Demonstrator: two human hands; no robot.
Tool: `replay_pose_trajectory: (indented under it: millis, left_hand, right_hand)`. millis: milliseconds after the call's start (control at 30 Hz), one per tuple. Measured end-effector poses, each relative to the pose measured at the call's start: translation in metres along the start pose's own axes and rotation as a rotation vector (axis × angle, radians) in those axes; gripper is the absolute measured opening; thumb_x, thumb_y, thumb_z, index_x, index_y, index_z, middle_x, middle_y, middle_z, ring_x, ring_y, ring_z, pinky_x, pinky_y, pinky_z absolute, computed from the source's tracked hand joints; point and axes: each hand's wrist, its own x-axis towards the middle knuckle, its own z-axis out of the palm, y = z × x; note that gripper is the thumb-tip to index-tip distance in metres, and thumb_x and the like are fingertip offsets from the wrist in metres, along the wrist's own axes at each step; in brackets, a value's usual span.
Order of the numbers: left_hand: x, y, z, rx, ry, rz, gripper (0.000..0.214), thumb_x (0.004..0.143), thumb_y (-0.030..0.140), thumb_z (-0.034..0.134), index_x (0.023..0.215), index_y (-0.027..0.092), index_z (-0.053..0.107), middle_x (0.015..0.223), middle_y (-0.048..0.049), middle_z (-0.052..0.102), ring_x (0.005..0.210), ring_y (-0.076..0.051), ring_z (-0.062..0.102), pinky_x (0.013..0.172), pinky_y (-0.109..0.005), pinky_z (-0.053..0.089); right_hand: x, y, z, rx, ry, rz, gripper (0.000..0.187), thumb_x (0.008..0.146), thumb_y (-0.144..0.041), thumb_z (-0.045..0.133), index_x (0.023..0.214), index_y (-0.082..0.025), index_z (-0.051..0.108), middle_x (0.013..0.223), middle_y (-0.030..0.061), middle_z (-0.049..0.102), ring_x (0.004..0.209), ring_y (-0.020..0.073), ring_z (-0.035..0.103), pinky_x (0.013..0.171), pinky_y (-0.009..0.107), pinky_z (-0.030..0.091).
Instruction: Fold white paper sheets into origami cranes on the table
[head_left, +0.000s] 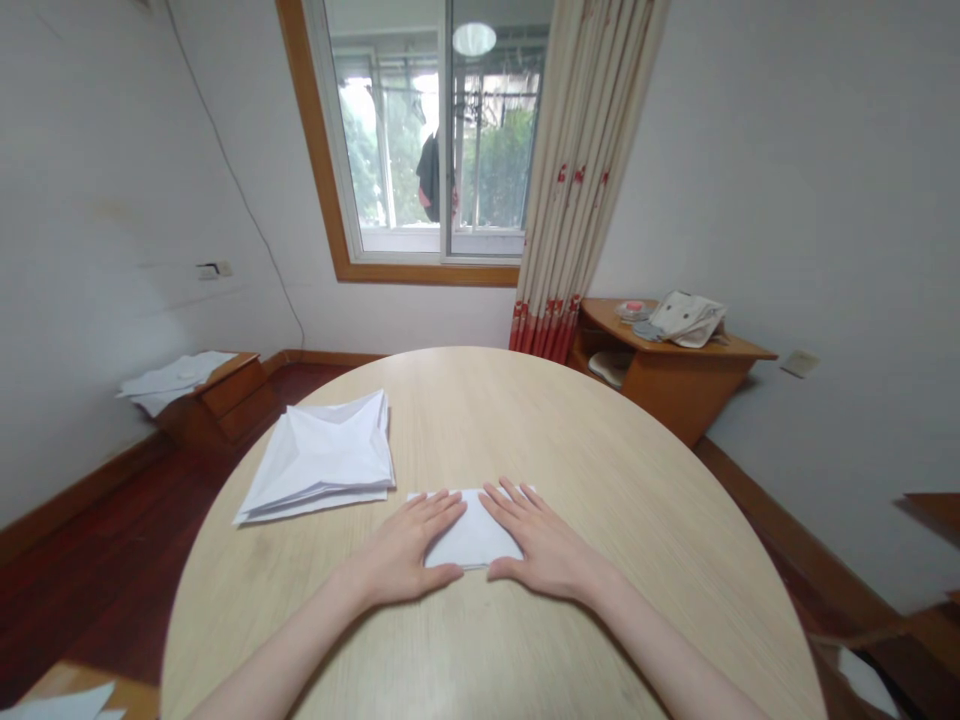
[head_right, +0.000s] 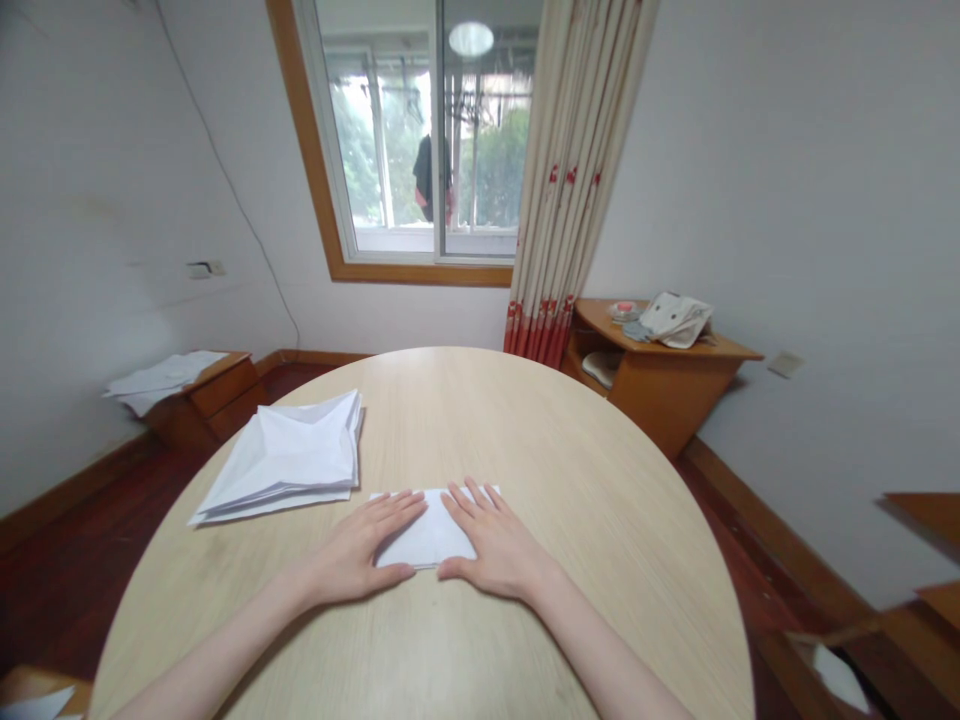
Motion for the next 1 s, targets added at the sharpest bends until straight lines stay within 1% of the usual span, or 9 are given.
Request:
replay_pose_trajectory:
  millis: [100,200,333,433,600,700,767,900,1000]
  left_hand:
    - [0.000,0.001,-0.002,-0.002,0.017,0.005,0.068,0.081,0.040,0.065,0.142,0.021,0.041,0.147,-0.0105,0.042,0.136,-0.029,0.039,0.112,-0.049,0.029]
    - [-0.001,0.002,-0.004,0.001,0.060,0.037,0.060,0.083,0.041,0.063,0.138,0.022,0.048,0.142,-0.0109,0.049,0.131,-0.029,0.046,0.109,-0.048,0.034]
    - [-0.002,0.003,-0.006,0.023,0.152,0.104,0.045,0.086,0.038,0.060,0.128,0.020,0.058,0.129,-0.0108,0.062,0.119,-0.027,0.058,0.106,-0.048,0.039]
    - [-0.002,0.003,-0.007,0.048,0.224,0.181,0.035,0.090,0.038,0.055,0.119,0.019,0.063,0.115,-0.0095,0.070,0.106,-0.025,0.065,0.101,-0.046,0.043]
    - [-0.002,-0.001,-0.007,0.140,0.396,0.282,0.030,0.097,0.035,0.046,0.108,0.018,0.068,0.100,-0.0094,0.075,0.088,-0.022,0.070,0.079,-0.036,0.053]
    - [-0.002,-0.003,-0.008,0.187,0.509,0.322,0.029,0.099,0.031,0.043,0.110,0.018,0.066,0.097,-0.0089,0.075,0.082,-0.019,0.071,0.072,-0.031,0.053]
    - [-0.002,-0.003,-0.009,0.199,0.559,0.346,0.028,0.100,0.029,0.043,0.113,0.017,0.065,0.097,-0.0089,0.075,0.080,-0.018,0.071,0.071,-0.029,0.053]
    - [-0.003,-0.001,-0.013,0.143,0.587,0.351,0.028,0.100,0.027,0.041,0.118,0.018,0.062,0.096,-0.0081,0.075,0.080,-0.017,0.070,0.070,-0.027,0.052]
    - [-0.006,0.001,-0.013,0.086,0.635,0.360,0.030,0.100,0.022,0.041,0.125,0.020,0.057,0.096,-0.0072,0.075,0.081,-0.016,0.070,0.071,-0.027,0.052]
  right_hand:
    - [0.000,0.002,0.000,0.030,-0.015,0.000,0.097,0.075,-0.071,0.059,0.150,-0.021,0.023,0.156,0.0115,0.023,0.145,0.0317,0.013,0.117,0.052,0.010]
    - [-0.001,0.003,-0.002,0.050,-0.026,-0.016,0.096,0.075,-0.070,0.059,0.150,-0.022,0.024,0.155,0.0118,0.024,0.144,0.0304,0.015,0.117,0.051,0.011]
    - [-0.004,0.000,-0.008,0.036,0.000,-0.021,0.086,0.080,-0.068,0.056,0.147,-0.019,0.034,0.152,0.0124,0.032,0.142,0.0298,0.025,0.116,0.050,0.017]
    - [-0.006,-0.003,-0.012,0.028,0.035,-0.027,0.079,0.081,-0.066,0.056,0.144,-0.021,0.039,0.149,0.0118,0.038,0.139,0.0304,0.033,0.114,0.050,0.023]
    - [-0.007,-0.005,-0.015,-0.012,0.109,-0.059,0.061,0.088,-0.054,0.056,0.136,-0.018,0.051,0.138,0.0133,0.053,0.129,0.0290,0.048,0.108,0.046,0.035]
    - [-0.008,-0.006,-0.017,-0.056,0.169,-0.098,0.049,0.093,-0.049,0.049,0.128,-0.016,0.060,0.128,0.0132,0.063,0.119,0.0276,0.058,0.101,0.042,0.044]
    - [-0.008,-0.005,-0.018,-0.095,0.207,-0.121,0.045,0.097,-0.046,0.042,0.121,-0.015,0.064,0.119,0.0126,0.068,0.110,0.0272,0.063,0.094,0.041,0.049]
    - [-0.010,-0.002,-0.019,-0.190,0.324,-0.168,0.048,0.102,-0.039,0.027,0.111,-0.015,0.068,0.102,0.0119,0.074,0.091,0.0252,0.070,0.077,0.037,0.054]
    - [-0.013,-0.001,-0.021,-0.250,0.435,-0.197,0.045,0.102,-0.033,0.029,0.113,-0.015,0.068,0.095,0.0125,0.076,0.083,0.0229,0.071,0.071,0.034,0.055]
